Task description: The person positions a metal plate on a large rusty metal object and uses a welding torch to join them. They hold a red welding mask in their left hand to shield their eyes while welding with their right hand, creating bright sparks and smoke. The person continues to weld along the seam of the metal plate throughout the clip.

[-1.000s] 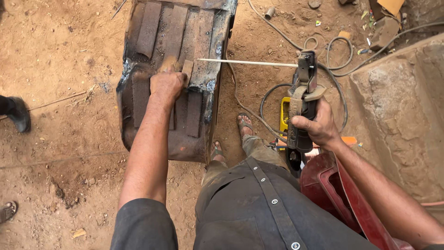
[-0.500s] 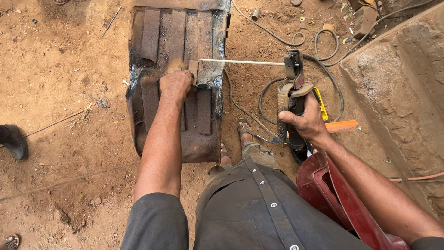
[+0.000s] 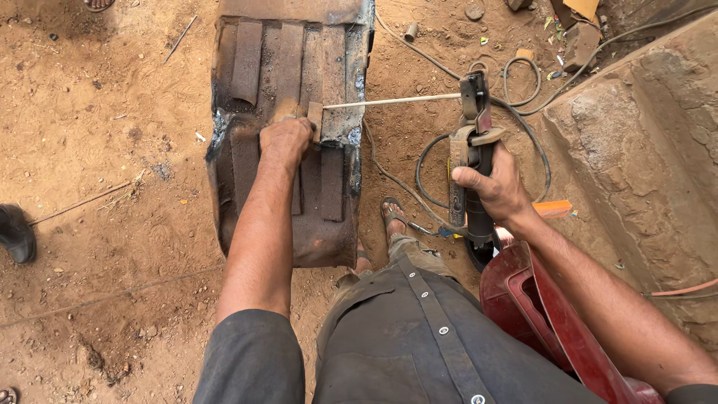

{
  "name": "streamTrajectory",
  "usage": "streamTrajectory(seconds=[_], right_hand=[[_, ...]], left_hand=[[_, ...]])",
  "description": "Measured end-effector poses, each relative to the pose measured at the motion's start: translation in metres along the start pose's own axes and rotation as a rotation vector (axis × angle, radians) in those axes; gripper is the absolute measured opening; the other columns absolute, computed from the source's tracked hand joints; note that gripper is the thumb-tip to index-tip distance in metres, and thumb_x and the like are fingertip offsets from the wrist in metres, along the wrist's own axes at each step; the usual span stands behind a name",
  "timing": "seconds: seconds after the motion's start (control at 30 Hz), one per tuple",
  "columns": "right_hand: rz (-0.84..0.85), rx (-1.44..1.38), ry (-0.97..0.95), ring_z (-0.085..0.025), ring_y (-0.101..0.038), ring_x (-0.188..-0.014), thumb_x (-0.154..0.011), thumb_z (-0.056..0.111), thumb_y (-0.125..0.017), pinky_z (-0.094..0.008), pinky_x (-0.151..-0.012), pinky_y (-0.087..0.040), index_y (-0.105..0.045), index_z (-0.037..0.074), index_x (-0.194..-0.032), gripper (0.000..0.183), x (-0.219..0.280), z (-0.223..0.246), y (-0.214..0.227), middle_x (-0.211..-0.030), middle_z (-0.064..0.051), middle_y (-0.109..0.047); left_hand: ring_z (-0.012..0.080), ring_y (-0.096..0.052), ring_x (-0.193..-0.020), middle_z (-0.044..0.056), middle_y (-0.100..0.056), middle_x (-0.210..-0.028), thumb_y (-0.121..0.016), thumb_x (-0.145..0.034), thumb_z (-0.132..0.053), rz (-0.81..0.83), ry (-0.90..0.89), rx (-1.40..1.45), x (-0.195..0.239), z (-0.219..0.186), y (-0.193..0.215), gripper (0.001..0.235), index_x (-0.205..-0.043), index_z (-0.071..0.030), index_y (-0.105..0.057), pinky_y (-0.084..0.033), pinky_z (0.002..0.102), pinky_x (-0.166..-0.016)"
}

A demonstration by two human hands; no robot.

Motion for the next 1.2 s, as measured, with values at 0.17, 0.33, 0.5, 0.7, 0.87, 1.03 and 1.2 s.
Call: streamTrajectory(seconds=[0.17,0.33,0.5,0.7,0.87,1.03,1.2], right_hand=[[0.039,0.347,0.327,-0.014,-0.058,-0.090,-0.079,0.047,-0.084,-0.030,-0.079,-0.050,-0.056,-0.002,-0.124,0.073,0.007,0.023,-0.008,-0.100,-0.001,-0.058],[0.028,0.213,0.089,-0.018,-0.061,-0.084,-0.077,0.047,-0.081,-0.033,-0.075,-0.055,-0.056,0.000,-0.124,0.071,0.007,0.010,-0.008,-0.095,-0.006,-0.060],[0.054,0.460,0.407,-0.028,-0.065,-0.105,-0.079,0.046,-0.086,-0.040,-0.091,-0.053,-0.051,-0.005,-0.136,0.084,0.018,0.022,-0.015,-0.113,-0.016,-0.064],[0.051,0.455,0.175,-0.028,-0.070,-0.090,-0.070,0.051,-0.084,-0.041,-0.084,-0.058,-0.053,0.000,-0.132,0.085,0.013,0.048,-0.013,-0.101,-0.013,-0.068],[0.084,0.566,0.218,-0.033,-0.069,-0.097,-0.073,0.048,-0.087,-0.047,-0.086,-0.055,-0.053,0.002,-0.133,0.083,0.006,0.069,-0.024,-0.108,-0.016,-0.068],[0.082,0.576,0.214,-0.033,-0.070,-0.097,-0.073,0.048,-0.086,-0.046,-0.086,-0.056,-0.052,0.002,-0.133,0.083,0.002,0.085,-0.023,-0.108,-0.017,-0.068],[0.129,0.596,0.187,-0.034,-0.070,-0.099,-0.073,0.048,-0.086,-0.047,-0.087,-0.055,-0.051,0.000,-0.135,0.086,-0.004,0.090,-0.030,-0.109,-0.018,-0.069]], left_hand=[[0.0290,-0.069,-0.113,0.014,-0.069,-0.127,-0.067,-0.096,-0.008,-0.037,-0.027,-0.039,0.001,0.002,0.005,0.037,-0.133,-0.011,-0.064,-0.060,0.040,-0.088],[0.0276,-0.069,-0.115,0.012,-0.069,-0.128,-0.057,-0.103,-0.010,-0.009,-0.020,-0.006,0.001,0.002,0.004,0.030,-0.132,-0.013,-0.064,-0.059,0.040,-0.092],[0.0294,-0.066,-0.120,0.013,-0.066,-0.133,-0.059,-0.100,-0.007,0.051,0.003,-0.015,0.008,-0.003,0.015,0.039,-0.138,-0.014,-0.061,-0.058,0.041,-0.095],[0.0298,-0.062,-0.124,0.011,-0.059,-0.140,-0.058,-0.098,-0.001,0.105,0.062,0.028,0.024,-0.009,0.026,0.054,-0.144,-0.028,-0.054,-0.055,0.042,-0.098],[0.0297,-0.066,-0.120,0.015,-0.064,-0.136,-0.061,-0.097,-0.001,0.053,0.031,0.003,0.015,-0.003,0.017,0.049,-0.143,-0.016,-0.057,-0.059,0.039,-0.094],[0.0307,-0.066,-0.119,0.016,-0.065,-0.133,-0.061,-0.098,-0.003,0.048,0.023,0.006,0.007,-0.001,0.012,0.044,-0.141,-0.013,-0.058,-0.058,0.041,-0.093],[0.0301,-0.065,-0.122,0.014,-0.064,-0.137,-0.060,-0.098,0.000,0.055,0.042,0.044,0.016,-0.002,0.013,0.049,-0.143,-0.019,-0.057,-0.058,0.041,-0.095]])
Point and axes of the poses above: each hand's wrist, its own x-axis away from the middle knuckle, its own y-axis out of the back of the hand, z = x × y, the point moved 5 cm from there along -x, towards the middle knuckle
